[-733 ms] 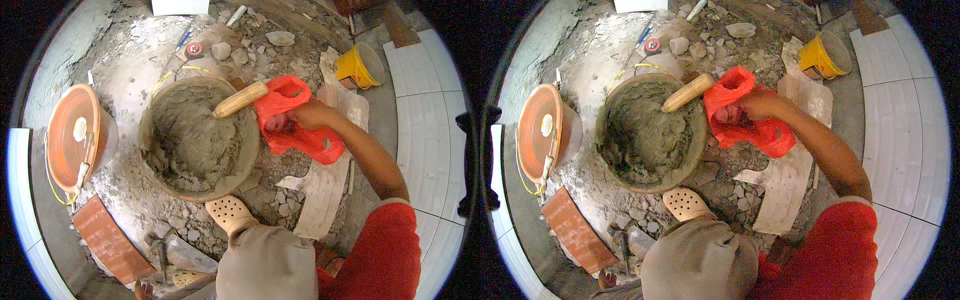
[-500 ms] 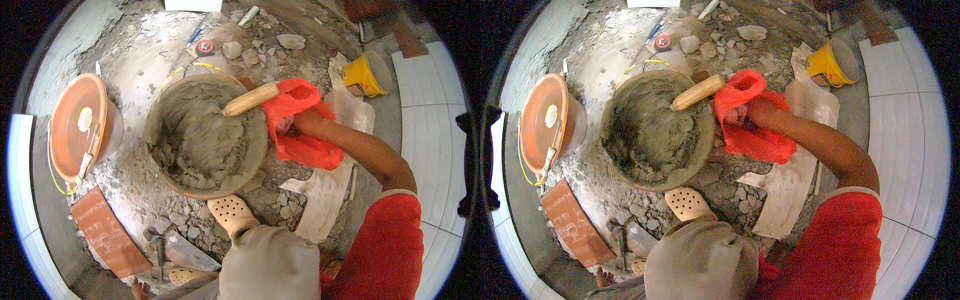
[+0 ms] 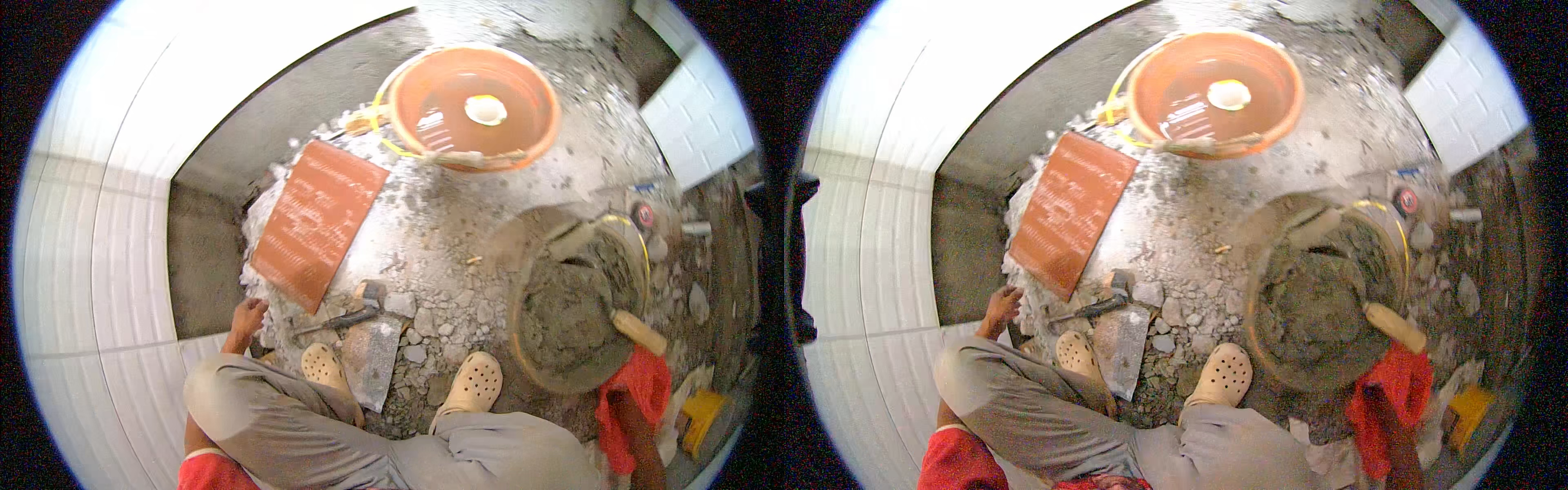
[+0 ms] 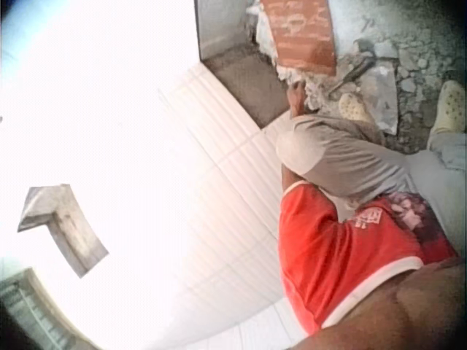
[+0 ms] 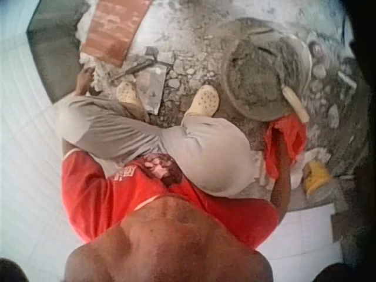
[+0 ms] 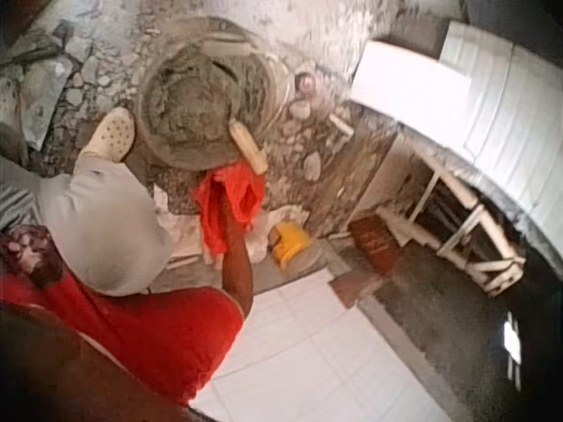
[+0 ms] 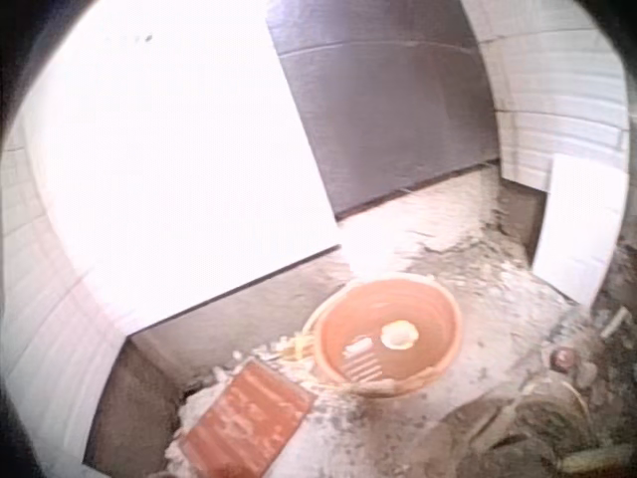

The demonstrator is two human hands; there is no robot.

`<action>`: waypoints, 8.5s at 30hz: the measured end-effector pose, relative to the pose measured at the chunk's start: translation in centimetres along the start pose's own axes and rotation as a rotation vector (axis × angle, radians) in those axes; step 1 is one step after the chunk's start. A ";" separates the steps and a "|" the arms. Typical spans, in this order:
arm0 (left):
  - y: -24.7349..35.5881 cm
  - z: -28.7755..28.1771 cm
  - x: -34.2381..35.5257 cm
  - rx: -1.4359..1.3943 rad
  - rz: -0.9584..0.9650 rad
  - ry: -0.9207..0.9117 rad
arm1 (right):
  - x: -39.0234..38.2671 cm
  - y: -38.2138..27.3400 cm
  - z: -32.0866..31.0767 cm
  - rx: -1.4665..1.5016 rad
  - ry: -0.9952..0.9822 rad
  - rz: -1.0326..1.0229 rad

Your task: The person scoops cement from a bucket and spreads it onto a terracotta tile using a trowel. They then press the tile onto a wall and adjust its position to align with existing tiles.

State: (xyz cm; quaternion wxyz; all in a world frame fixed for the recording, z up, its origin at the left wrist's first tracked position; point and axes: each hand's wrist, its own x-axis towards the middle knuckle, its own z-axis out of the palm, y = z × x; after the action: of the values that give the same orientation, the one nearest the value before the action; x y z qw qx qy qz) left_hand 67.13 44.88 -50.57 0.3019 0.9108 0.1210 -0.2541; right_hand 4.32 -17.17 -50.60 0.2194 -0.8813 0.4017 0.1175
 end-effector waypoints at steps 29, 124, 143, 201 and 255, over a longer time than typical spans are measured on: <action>-2.9 1.9 3.3 0.244 0.272 0.185 | -3.6 6.4 -3.5 -0.019 0.138 0.201; -0.2 6.7 6.4 -0.637 -0.096 -0.274 | 8.2 -40.7 0.9 0.582 0.002 -0.182; -1.3 7.5 7.4 -0.880 -0.082 -0.042 | 26.1 -48.9 6.7 -0.215 -0.047 -0.676; 29.3 22.2 -12.9 0.265 1.043 -1.250 | 6.2 -21.6 -18.3 -0.911 -0.088 0.075; 24.6 31.6 -20.9 -0.287 0.343 -1.369 | 5.0 -21.1 -8.6 0.186 -0.240 0.020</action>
State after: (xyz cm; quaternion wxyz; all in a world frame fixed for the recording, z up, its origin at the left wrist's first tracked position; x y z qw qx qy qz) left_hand 46.43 4.76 -49.05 0.4625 0.5048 -0.2077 -0.6986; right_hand 23.85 -12.35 -38.81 0.3453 -0.8327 0.3906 0.1865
